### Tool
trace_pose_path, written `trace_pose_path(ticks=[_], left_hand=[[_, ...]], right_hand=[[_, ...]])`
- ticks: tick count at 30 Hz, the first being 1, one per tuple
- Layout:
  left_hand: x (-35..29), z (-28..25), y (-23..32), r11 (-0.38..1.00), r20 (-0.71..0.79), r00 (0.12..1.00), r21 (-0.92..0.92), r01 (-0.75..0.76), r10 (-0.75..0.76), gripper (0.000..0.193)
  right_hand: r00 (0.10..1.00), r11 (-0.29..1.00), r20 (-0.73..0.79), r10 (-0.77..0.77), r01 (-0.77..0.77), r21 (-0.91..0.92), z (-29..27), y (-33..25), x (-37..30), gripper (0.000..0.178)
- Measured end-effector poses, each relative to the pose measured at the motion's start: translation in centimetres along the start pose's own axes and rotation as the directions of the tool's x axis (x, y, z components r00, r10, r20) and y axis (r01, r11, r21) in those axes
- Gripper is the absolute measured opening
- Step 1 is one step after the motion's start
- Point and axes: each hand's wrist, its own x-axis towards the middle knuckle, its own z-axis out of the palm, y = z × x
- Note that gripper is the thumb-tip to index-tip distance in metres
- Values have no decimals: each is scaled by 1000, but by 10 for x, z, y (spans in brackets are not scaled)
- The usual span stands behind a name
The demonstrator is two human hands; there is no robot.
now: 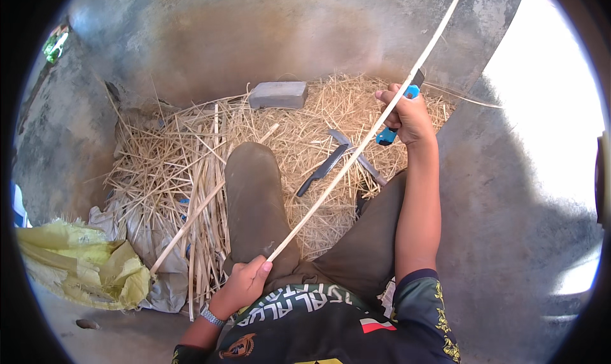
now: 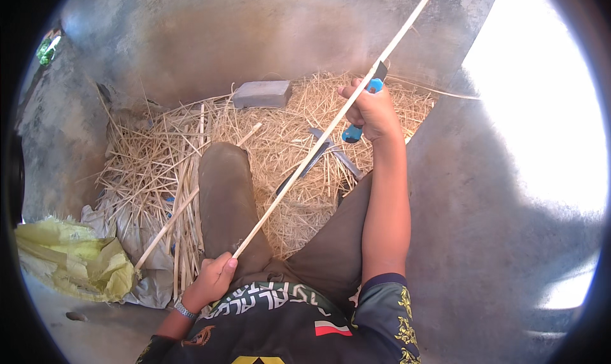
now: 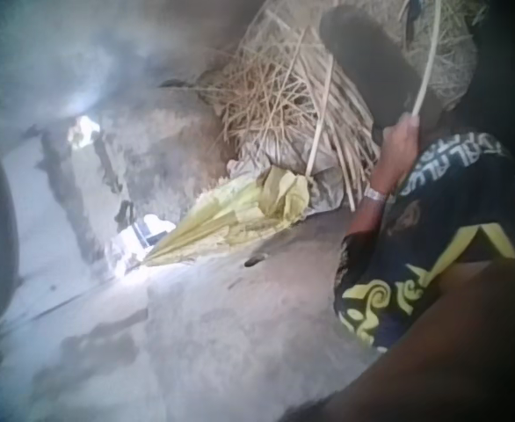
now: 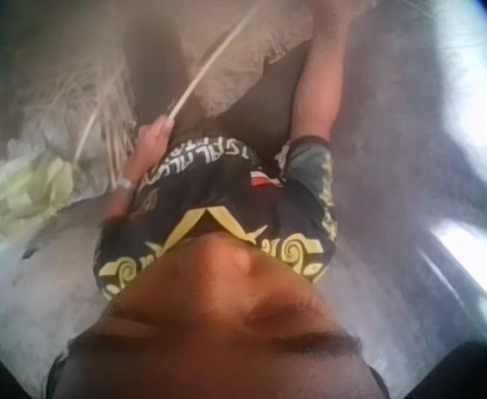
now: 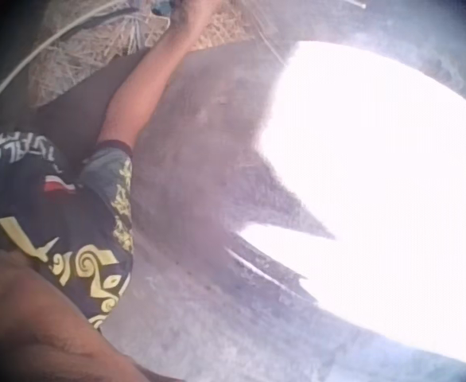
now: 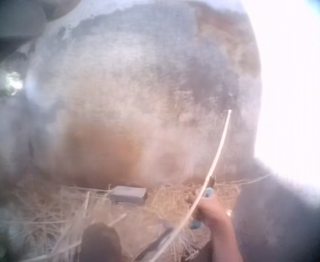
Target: The person sits on a straw-covered floor and uses a knife to shave thin strips off a long bamboo stick. They hold the stick with one hand and scrape the blade along its length to remove the outer layer, creating a pile of shavings.
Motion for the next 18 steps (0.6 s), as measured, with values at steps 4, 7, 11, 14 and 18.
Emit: trace_pose_path(ticks=[4,7,11,14,18], left_hand=[[4,3,-2,992,-41,998,-119,43,-48,32],[18,5,16,967,-91,989,-238,90,-114,35],[50,7,50,944,-176,984,-329,-28,-32,37],[71,3,68,896,-228,973,-428,-121,23,34],[90,0,85,863,-257,966,-495,-100,-35,33]], right_hand=[[925,812,-264,-274,75,-579,18,20,-5,28],[836,512,-155,-526,165,-843,45,41,-18,23],[778,405,-2,-628,324,-855,82,61,-41,20],[790,625,-161,-591,323,-711,90,62,-42,18],[492,184,184,-851,607,-773,93,58,-47,22]])
